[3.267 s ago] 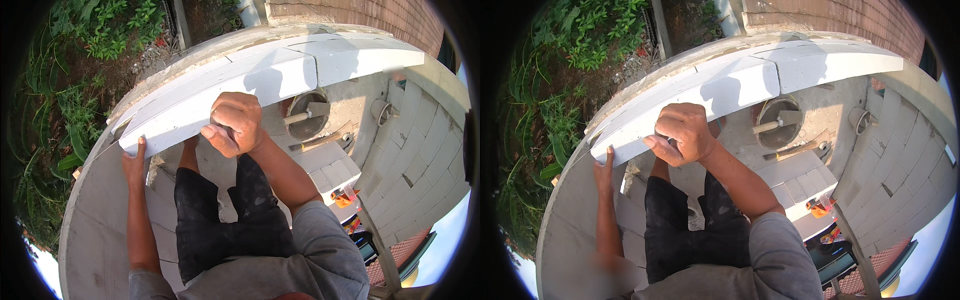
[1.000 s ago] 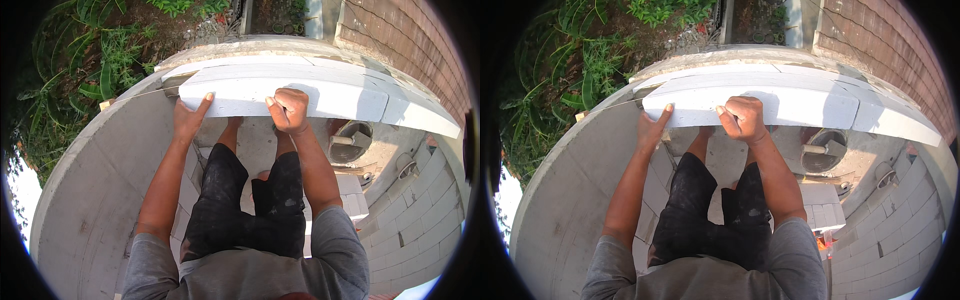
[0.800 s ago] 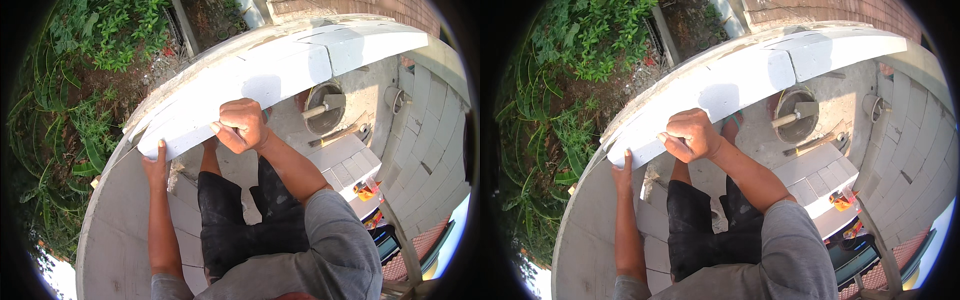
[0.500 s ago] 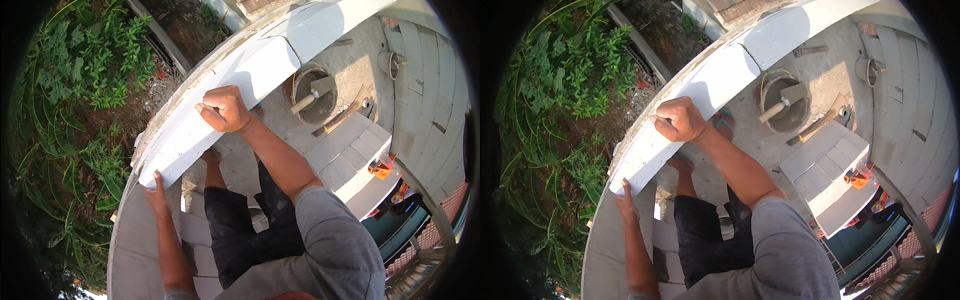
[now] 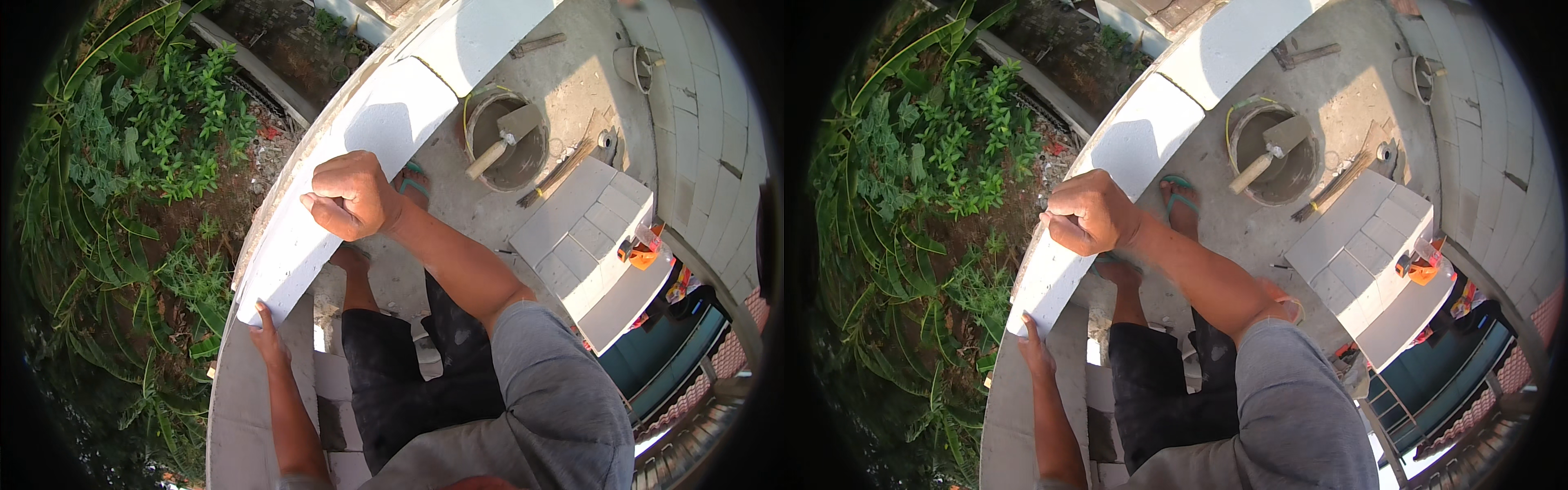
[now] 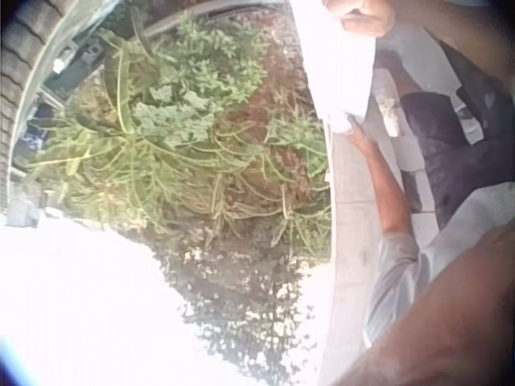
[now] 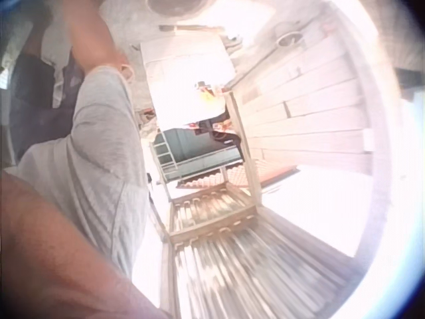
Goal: The person applies cement to a curved wall using a trowel, then positions a white tile onto the wet cement. They measure the wall and a tile with a tape measure, and finally cut a tile with a hand saw.
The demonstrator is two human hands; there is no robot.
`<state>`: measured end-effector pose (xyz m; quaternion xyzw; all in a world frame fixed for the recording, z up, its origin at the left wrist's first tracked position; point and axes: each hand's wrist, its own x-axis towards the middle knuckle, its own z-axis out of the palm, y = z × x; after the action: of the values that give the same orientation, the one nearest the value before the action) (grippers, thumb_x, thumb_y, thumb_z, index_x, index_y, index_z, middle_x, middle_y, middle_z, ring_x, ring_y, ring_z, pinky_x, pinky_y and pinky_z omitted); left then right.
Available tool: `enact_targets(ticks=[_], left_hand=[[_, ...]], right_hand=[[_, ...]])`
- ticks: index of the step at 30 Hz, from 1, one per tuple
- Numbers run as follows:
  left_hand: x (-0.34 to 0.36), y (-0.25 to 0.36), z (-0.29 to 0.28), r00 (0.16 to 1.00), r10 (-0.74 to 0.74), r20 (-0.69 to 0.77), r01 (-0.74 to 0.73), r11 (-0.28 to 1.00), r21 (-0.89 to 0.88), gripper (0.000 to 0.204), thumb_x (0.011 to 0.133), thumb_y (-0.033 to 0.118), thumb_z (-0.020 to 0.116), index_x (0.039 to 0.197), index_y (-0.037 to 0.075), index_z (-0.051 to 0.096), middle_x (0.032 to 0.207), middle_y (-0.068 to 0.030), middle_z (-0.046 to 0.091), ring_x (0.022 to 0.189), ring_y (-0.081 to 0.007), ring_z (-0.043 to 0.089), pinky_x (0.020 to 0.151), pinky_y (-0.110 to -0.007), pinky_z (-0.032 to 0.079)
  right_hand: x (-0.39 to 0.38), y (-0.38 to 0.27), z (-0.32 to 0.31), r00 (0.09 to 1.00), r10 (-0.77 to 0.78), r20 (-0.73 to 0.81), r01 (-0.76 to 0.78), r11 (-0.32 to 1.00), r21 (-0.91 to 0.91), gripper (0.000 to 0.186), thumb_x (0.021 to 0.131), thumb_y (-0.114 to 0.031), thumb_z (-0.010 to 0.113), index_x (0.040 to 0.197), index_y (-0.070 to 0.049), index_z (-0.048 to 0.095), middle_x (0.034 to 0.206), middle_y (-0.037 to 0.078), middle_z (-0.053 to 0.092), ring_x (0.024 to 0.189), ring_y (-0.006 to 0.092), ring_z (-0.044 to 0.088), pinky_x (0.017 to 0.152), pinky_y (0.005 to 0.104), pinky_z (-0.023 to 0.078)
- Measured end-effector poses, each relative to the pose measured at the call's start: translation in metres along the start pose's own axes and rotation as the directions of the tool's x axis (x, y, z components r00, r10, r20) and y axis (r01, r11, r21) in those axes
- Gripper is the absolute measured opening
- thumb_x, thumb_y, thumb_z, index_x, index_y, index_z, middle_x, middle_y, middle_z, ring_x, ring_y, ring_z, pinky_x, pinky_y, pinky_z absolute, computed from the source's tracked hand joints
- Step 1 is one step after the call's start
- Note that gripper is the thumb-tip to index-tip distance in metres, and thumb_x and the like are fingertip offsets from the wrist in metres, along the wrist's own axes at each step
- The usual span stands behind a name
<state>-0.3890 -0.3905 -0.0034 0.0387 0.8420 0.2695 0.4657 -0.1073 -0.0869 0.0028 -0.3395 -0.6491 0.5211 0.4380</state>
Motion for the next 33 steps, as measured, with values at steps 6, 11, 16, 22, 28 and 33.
enact_targets(ticks=[6, 11, 16, 22, 28, 33], left_hand=[[0.005, 0.0, -0.004, 0.999, -0.009, 0.038, 0.008, 1.0, 0.025, 0.076, 0.103, 0.058, 0.065, 0.146, -0.004, 0.053, 0.14, -0.0111, 0.061, 0.129, -0.0227, 0.056, 0.112, -0.04, 0.04], [0.004, 0.013, -0.011, 0.97, -0.22, 0.105, 0.212, 0.974, 0.081, 0.116, 0.084, 0.081, 0.072, 0.163, 0.004, 0.034, 0.165, -0.018, 0.037, 0.152, -0.038, 0.033, 0.118, -0.072, 0.021], [0.003, 0.022, -0.014, 0.927, -0.374, -0.003, 0.371, 0.917, 0.147, 0.131, 0.076, 0.085, 0.075, 0.164, -0.001, 0.03, 0.167, -0.0207, 0.036, 0.153, -0.0394, 0.033, 0.118, -0.065, 0.027], [-0.076, 0.046, -0.029, 0.977, -0.203, 0.072, 0.168, 0.928, 0.331, 0.129, 0.081, 0.079, 0.074, 0.159, -0.014, 0.03, 0.163, -0.0283, 0.041, 0.151, -0.0381, 0.042, 0.121, -0.046, 0.036], [-0.19, 0.059, -0.063, 0.947, -0.027, 0.32, -0.194, 0.747, 0.636, 0.103, 0.093, 0.063, 0.072, 0.154, -0.014, 0.041, 0.152, -0.0321, 0.054, 0.142, -0.0368, 0.055, 0.115, -0.041, 0.045], [-0.235, 0.023, -0.109, 0.979, 0.031, 0.201, -0.146, 0.797, 0.586, 0.095, 0.092, 0.061, 0.073, 0.146, -0.014, 0.053, 0.135, -0.0313, 0.067, 0.129, -0.0359, 0.066, 0.109, -0.04, 0.05]], right_hand=[[-0.016, 0.017, -0.006, 0.993, 0.106, 0.042, -0.102, 0.991, -0.089, 0.036, 0.083, -0.009, 0.066, 0.062, -0.001, 0.038, 0.057, 0.014, 0.04, 0.051, 0.0328, 0.044, 0.051, 0.0447, 0.036], [-0.015, -0.005, -0.01, 0.971, 0.22, -0.096, -0.234, 0.957, -0.173, 0.037, 0.087, -0.014, 0.067, 0.064, -0.002, 0.042, 0.06, 0.016, 0.046, 0.053, 0.0351, 0.049, 0.054, 0.0463, 0.039], [-0.081, -0.089, -0.043, 0.874, 0.47, -0.126, -0.484, 0.815, -0.318, 0.035, 0.093, -0.029, 0.068, 0.072, -0.003, 0.058, 0.069, 0.02, 0.061, 0.067, 0.0417, 0.063, 0.063, 0.0498, 0.047], [-0.311, -0.16, -0.176, 0.403, 0.894, -0.196, -0.723, 0.18, -0.667, 0.037, 0.095, -0.038, 0.064, 0.099, -0.002, 0.072, 0.099, 0.023, 0.075, 0.099, 0.0441, 0.071, 0.088, 0.053, 0.055], [-0.485, -0.259, -0.261, -0.121, 0.852, -0.51, -0.769, -0.406, -0.495, 0.053, 0.09, -0.036, 0.065, 0.121, 0.007, 0.071, 0.127, 0.031, 0.07, 0.118, 0.0431, 0.069, 0.102, 0.0479, 0.055], [-0.475, -0.226, -0.266, 0.267, 0.915, -0.302, -0.747, -0.001, -0.665, 0.048, 0.091, -0.037, 0.068, 0.113, 0.006, 0.071, 0.099, 0.027, 0.075, 0.09, 0.0416, 0.074, 0.083, 0.0451, 0.058]])
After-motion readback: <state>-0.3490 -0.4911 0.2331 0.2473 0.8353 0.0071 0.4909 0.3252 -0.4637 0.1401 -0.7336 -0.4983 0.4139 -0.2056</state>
